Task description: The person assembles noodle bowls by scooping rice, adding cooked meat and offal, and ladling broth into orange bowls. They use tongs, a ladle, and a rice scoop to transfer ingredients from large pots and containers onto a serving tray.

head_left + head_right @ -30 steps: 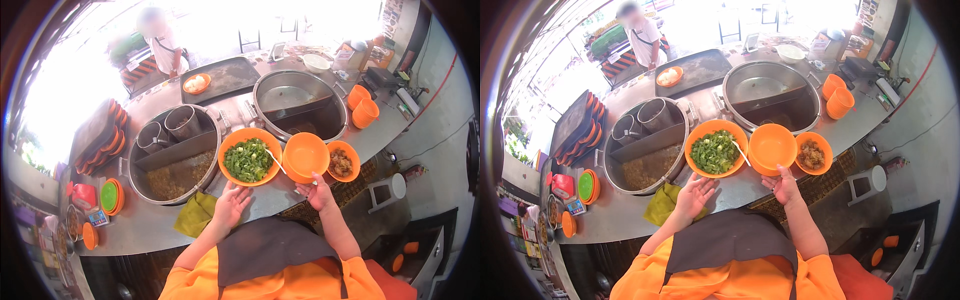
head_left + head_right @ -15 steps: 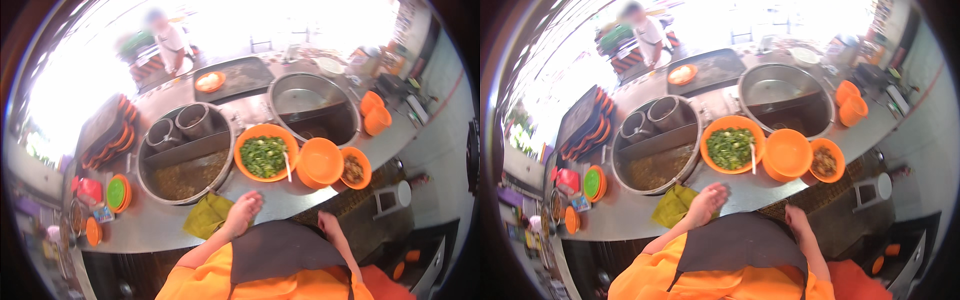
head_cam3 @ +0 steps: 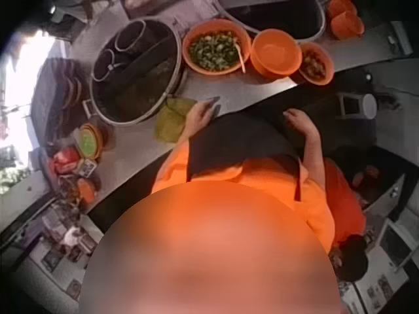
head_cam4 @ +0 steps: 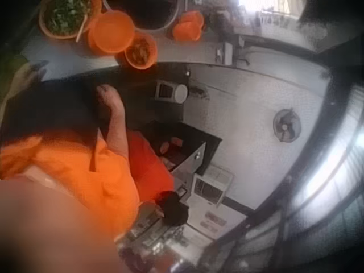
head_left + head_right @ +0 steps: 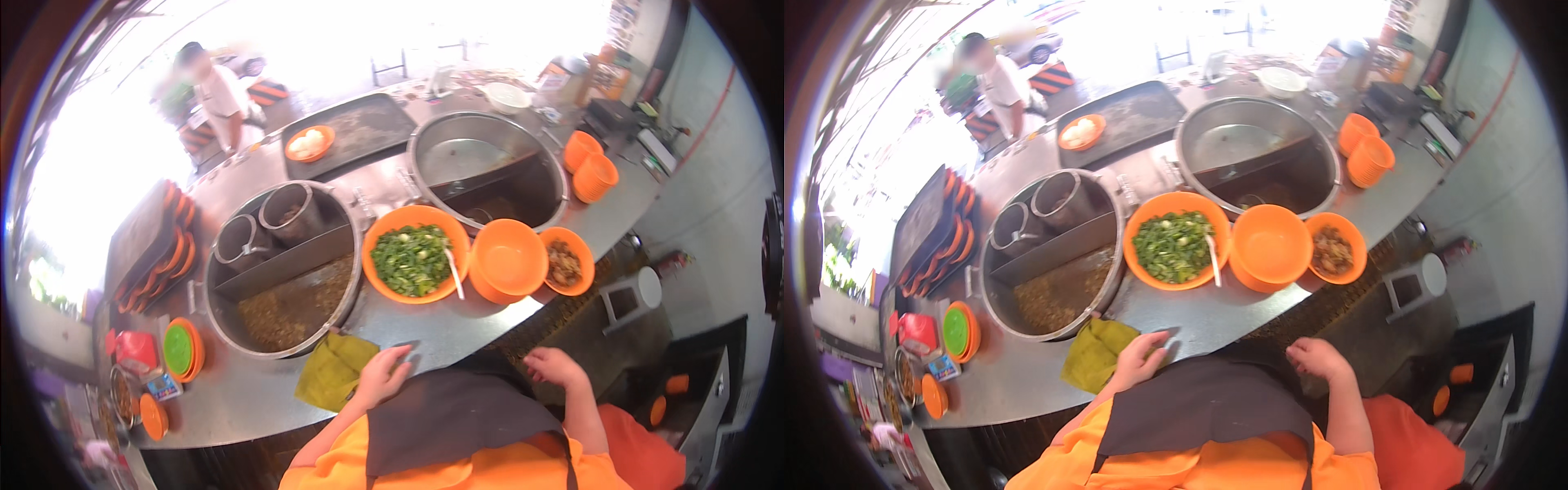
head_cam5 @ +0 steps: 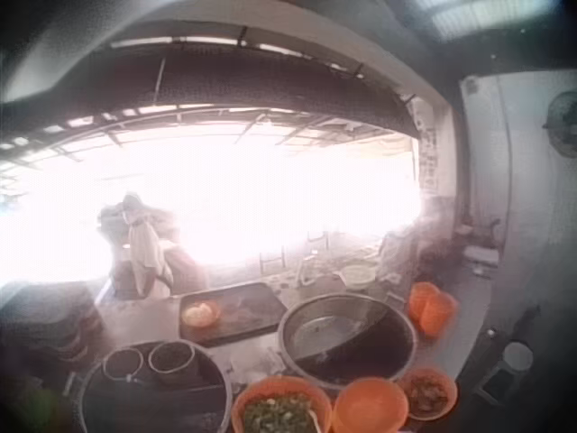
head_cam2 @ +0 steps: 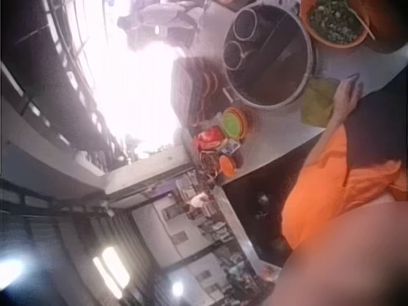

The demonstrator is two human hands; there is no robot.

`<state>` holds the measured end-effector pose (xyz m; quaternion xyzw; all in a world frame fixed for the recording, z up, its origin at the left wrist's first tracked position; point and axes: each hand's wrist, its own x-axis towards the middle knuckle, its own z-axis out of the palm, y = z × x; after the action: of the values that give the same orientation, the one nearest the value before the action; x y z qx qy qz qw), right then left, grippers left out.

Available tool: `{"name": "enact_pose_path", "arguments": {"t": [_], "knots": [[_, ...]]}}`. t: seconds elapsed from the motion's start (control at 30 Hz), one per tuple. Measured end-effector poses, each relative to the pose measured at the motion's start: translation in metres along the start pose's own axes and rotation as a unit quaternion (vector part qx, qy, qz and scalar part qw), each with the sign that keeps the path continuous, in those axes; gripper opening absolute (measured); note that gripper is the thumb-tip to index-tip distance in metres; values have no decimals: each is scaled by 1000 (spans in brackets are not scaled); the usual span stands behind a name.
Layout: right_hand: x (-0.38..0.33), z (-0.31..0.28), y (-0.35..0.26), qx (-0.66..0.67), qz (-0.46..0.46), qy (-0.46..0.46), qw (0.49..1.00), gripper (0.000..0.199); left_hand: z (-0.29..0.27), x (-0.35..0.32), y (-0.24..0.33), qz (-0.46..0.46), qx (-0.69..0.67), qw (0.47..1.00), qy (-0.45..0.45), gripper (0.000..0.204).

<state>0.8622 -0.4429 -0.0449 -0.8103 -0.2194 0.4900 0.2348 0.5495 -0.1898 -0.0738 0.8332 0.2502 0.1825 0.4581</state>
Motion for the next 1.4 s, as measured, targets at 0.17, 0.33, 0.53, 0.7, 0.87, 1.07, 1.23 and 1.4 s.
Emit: {"name": "enact_pose_path", "arguments": {"t": [0.17,0.33,0.53,0.7,0.87,1.07,1.23,1.4], "knots": [[-33,-89,-49,21,-123,120,985,22,4,-13,-11,50,101,987,113,31],[36,-188,-80,-159,-286,319,890,19,15,-3,-16,21,162,968,188,34],[181,-273,-87,-289,-251,367,848,22,28,16,-10,-65,254,947,187,45],[231,-303,-103,-311,-299,337,837,18,35,27,-7,-104,313,925,190,47],[239,-304,-159,-302,-340,217,864,13,39,33,-9,-138,343,906,204,47],[294,-266,-216,-495,-283,10,821,18,35,39,-14,-156,361,898,198,45],[351,-230,-229,-603,-126,-125,778,31,30,46,-22,-167,351,895,217,42],[383,-203,-215,-637,-65,-213,738,50,28,47,-23,-163,354,893,224,41]]}}
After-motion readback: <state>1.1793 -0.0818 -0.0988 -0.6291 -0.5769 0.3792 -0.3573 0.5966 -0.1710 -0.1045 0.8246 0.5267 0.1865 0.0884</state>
